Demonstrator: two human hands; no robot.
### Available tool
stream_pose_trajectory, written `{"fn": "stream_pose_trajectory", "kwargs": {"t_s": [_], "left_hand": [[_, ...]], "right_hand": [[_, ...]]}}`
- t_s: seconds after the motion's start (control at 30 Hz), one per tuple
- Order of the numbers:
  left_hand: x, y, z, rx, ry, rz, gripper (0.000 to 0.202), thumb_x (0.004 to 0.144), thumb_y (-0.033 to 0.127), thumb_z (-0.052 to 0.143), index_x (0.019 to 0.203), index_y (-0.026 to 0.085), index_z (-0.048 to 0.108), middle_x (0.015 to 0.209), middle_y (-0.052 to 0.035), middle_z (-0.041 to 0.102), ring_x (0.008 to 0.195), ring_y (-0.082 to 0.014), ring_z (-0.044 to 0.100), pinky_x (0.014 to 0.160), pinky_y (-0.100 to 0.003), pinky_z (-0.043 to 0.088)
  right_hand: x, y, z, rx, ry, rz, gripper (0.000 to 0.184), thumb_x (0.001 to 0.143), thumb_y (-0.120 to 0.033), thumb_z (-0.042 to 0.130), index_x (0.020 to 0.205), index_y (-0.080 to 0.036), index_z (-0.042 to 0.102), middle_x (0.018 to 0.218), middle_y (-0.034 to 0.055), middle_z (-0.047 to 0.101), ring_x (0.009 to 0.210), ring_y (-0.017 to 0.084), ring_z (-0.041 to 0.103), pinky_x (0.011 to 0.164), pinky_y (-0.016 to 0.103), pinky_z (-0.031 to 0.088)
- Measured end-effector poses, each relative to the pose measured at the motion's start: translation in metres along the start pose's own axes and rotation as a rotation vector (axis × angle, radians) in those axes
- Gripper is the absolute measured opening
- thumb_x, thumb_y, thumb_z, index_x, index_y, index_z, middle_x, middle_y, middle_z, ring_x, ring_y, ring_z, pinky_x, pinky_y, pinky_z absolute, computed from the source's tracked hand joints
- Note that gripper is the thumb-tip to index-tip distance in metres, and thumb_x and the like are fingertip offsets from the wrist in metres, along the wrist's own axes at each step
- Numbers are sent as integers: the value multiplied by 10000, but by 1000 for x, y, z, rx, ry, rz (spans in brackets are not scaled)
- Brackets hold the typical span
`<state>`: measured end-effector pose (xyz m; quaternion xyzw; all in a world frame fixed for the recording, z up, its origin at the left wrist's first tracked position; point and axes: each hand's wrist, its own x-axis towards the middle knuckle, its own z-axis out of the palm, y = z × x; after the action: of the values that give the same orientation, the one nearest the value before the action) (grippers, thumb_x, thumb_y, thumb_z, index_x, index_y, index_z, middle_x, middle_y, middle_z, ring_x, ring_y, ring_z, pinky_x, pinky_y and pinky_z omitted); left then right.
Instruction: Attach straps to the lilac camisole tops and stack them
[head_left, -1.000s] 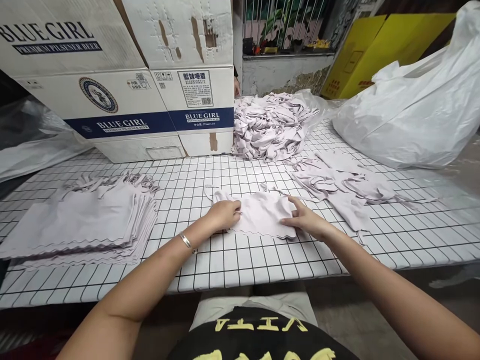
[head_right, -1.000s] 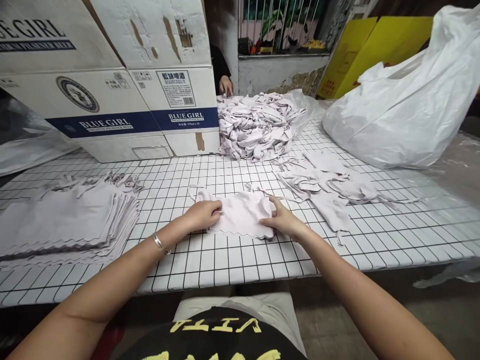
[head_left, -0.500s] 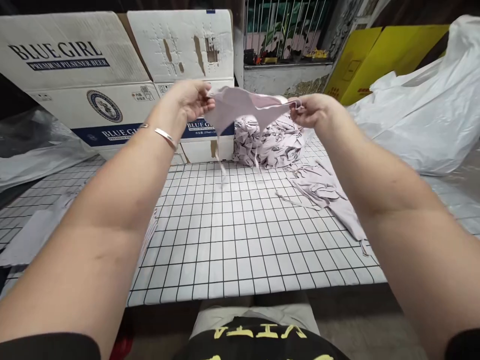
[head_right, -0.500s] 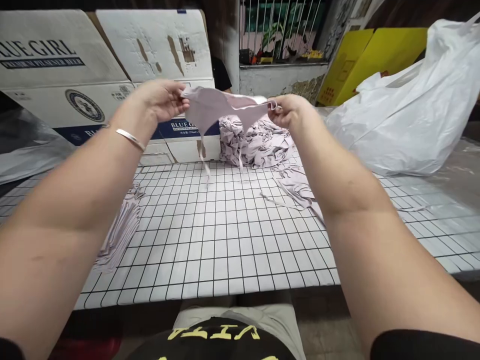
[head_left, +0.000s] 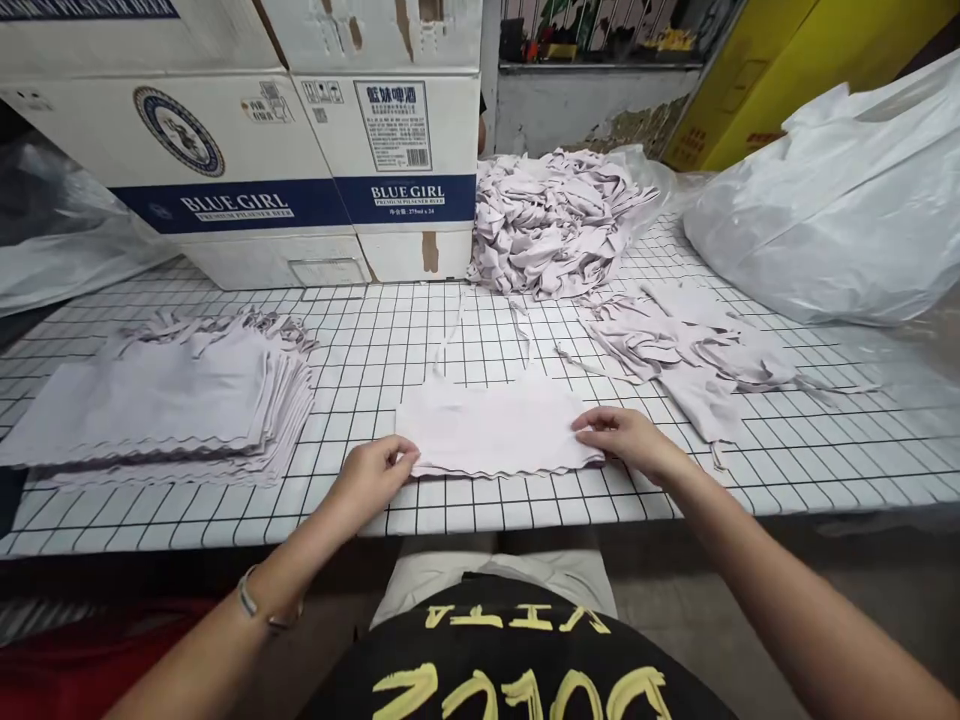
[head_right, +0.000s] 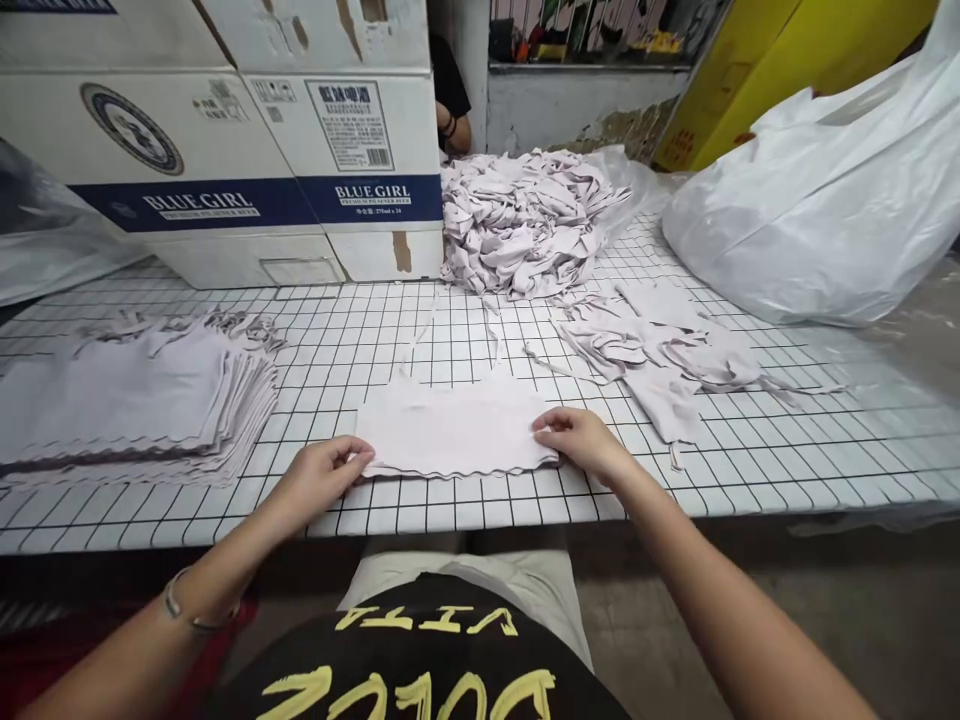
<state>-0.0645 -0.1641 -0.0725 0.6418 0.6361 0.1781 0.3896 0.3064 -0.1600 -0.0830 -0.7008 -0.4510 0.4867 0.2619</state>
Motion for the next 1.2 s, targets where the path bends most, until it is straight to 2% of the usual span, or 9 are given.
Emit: {"fn": "stream_pose_trajectory", "kwargs": {"t_s": [0.2, 0.27, 0.37, 0.5, 0.6, 0.67, 0.77, 1.07, 1.2], "left_hand": [[-34, -8, -11, 138, -36, 84, 277, 860, 463, 526, 919, 245, 686, 642, 11, 608, 601, -178, 553, 587, -277, 413], [-13, -3, -20, 223, 136, 138, 286, 883, 453, 499, 927, 225, 667, 732, -14, 627, 682, -188, 573, 644, -287, 425], [46, 5, -27, 384, 300, 241, 239, 904, 329, 460, 927, 205, 663, 932, -71, 645, 884, -219, 584, 766, -320, 430], [127, 22, -33, 677, -26, 668, 356, 763, 46, 492, 964, 252, 702, 1373, -69, 511, 1277, -273, 387, 996, -443, 288], [161, 39, -42, 735, -255, 878, 271, 739, 32, 502, 736, 227, 692, 1302, -56, 576, 1242, -269, 391, 1026, -474, 205], [173, 50, -51, 710, -350, 872, 243, 725, 42, 510, 618, 217, 641, 977, -68, 674, 1056, -239, 483, 1040, -448, 193], [189, 62, -66, 672, -424, 755, 216, 680, 58, 547, 554, 226, 600, 621, -31, 550, 803, -203, 483, 1075, -388, 178], [257, 86, -150, 897, -219, 504, 158, 566, 73, 714, 481, 179, 635, 526, -1, 413, 931, -263, 482, 1047, -464, 159], [251, 103, -153, 1014, -136, 482, 156, 600, 167, 744, 489, 181, 636, 451, 17, 375, 860, -252, 519, 1070, -514, 112]], "right_hand": [[-38, 11, 17, -583, 198, -293, 258, 785, -349, 649, 1010, -236, 708, 1025, 93, 658, 906, 279, 633, 838, 440, 510], [-42, 1, 36, -649, 217, -576, 367, 842, -373, 609, 1179, -235, 655, 1276, 128, 583, 1166, 335, 541, 1008, 520, 415], [-37, -21, 78, -654, -14, -876, 447, 895, -393, 562, 1315, -237, 569, 1428, 133, 485, 1313, 334, 431, 1105, 574, 295], [-13, -45, 123, -724, -242, -978, 442, 936, -423, 501, 1298, -187, 592, 1382, 170, 531, 1280, 331, 475, 1079, 563, 336], [1, -48, 134, -792, -411, -1074, 557, 936, -519, 472, 1408, -225, 493, 1532, 136, 353, 1429, 338, 274, 1148, 568, 212], [4, -45, 135, -813, -485, -1085, 582, 953, -532, 426, 1469, -264, 399, 1577, 104, 255, 1468, 315, 172, 1172, 564, 144], [3, -41, 134, -818, -501, -1051, 598, 963, -531, 403, 1499, -273, 335, 1588, 95, 203, 1476, 306, 136, 1183, 556, 121], [5, -41, 134, -793, -527, -1018, 596, 968, -536, 383, 1503, -282, 324, 1591, 90, 192, 1477, 311, 114, 1189, 554, 105], [6, -41, 133, -678, -555, -969, 578, 936, -525, 469, 1458, -283, 419, 1581, 90, 247, 1472, 324, 146, 1177, 586, 113]]}}
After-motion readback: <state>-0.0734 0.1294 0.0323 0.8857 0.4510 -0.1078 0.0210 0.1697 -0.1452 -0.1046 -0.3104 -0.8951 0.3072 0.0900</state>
